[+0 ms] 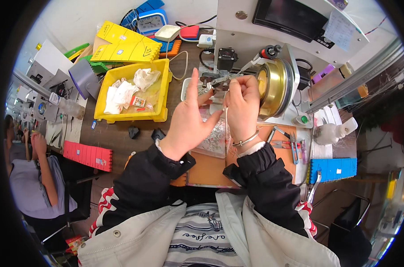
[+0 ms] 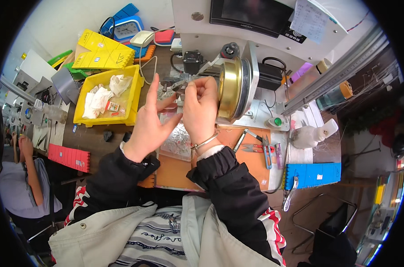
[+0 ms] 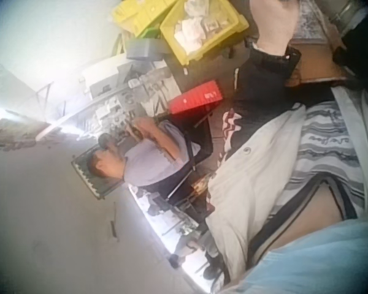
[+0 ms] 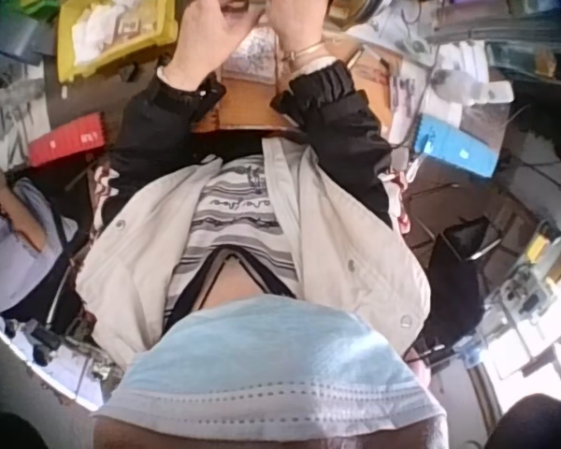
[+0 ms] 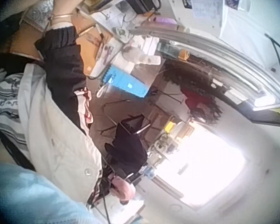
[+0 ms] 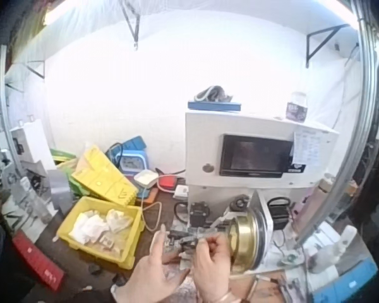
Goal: Assemble small metal components using a rotating machine and hand tools like tweezers and glue.
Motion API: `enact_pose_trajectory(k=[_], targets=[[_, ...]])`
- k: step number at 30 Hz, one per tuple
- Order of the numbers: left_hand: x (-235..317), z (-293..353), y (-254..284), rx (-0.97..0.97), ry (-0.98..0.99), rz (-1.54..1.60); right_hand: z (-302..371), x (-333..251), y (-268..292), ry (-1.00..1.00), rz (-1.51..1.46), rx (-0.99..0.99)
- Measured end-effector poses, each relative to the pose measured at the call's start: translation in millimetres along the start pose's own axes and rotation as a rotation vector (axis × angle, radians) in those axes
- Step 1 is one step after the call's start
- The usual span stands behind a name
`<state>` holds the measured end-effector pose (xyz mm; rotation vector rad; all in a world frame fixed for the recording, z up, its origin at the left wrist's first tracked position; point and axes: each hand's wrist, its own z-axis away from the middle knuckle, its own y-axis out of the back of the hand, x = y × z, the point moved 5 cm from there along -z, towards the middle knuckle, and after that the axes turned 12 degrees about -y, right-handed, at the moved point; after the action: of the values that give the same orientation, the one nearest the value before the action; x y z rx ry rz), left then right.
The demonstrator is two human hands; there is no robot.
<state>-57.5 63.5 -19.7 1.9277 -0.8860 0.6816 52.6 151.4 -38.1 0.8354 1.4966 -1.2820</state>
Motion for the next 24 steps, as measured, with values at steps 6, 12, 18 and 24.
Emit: enact_pose_trajectory(k=[6,12,18,24], targets=[[-4.5,4.6,32.9,0.053,-0.063,-0.120,43.6,-0.3,-3.2,-0.066,-0.078,0.011],[46.0,-16.1,48.3,0.109,-0.174,-0.093,52.7,-8.7,1.8,0.095,0.375,-0.152],[71.6,-50.2,-3.4,-0.205,-0.427,-0.357,49.3,-12.1,-3.5,0.429,0.712,-0.196],[44.8,-69.4,6.2,-0.245,-0.283,-0.157,53.5,-16.5,-3.0,0.312,0.714,-0.195]])
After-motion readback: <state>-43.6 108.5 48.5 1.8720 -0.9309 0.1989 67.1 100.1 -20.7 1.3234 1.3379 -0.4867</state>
